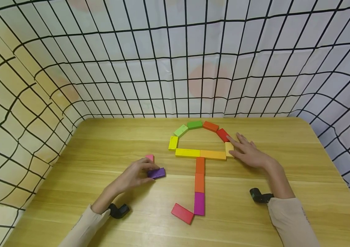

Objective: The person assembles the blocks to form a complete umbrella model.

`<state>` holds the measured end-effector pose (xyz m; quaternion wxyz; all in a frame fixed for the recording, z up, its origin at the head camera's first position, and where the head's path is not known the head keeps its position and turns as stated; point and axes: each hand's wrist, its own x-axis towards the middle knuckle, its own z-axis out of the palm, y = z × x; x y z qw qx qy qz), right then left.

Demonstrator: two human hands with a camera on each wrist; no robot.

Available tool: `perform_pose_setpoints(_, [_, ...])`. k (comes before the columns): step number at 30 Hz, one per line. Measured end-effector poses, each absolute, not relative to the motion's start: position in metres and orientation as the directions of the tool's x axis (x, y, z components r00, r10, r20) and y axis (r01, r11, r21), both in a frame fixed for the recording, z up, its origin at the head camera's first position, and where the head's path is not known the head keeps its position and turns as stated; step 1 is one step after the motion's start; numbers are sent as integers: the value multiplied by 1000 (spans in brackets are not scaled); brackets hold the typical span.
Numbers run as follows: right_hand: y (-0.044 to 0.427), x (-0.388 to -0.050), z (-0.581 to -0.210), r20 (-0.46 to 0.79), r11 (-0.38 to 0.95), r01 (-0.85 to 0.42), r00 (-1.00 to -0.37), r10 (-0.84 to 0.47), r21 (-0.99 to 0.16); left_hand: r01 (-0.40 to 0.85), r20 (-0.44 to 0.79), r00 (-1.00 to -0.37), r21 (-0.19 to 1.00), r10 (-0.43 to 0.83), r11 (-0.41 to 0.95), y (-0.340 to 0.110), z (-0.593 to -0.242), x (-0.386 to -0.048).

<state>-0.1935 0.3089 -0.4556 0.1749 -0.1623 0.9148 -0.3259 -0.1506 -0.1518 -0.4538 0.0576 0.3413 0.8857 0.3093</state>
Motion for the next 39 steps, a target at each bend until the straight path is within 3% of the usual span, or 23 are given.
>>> perform_pose_setpoints(4, [309, -193, -455, -210, 733, -187, -886, -413, -654, 597, 116, -735, 578, 668, 557, -151, -452, -150])
perform_pose_setpoints(8, [308, -192, -454, -208, 737, -190, -887, -412, -649, 649, 106, -660, 579, 743, 494, -149, -449, -147])
perform_pose_setpoints(15, [308, -192, -453, -205, 734, -192, -887, -413, -651, 630, -27, -557, 637, 830, 444, -142, -444, -137])
perform_pose_setpoints(19, [308, -192, -454, -202, 731, -194, -887, -416, -654, 626, -57, -555, 629, 830, 461, -139, -442, -134])
perform_pose_setpoints(34, [309, -192, -454, -194, 723, -199, -886, -421, -662, 654, 18, -572, 613, 820, 443, -129, -442, -124])
perform_pose_setpoints(39, [309, -193, -454, -195, 723, -199, -885, -423, -662, 694, 33, -536, 586, 844, 418, -112, -438, -107])
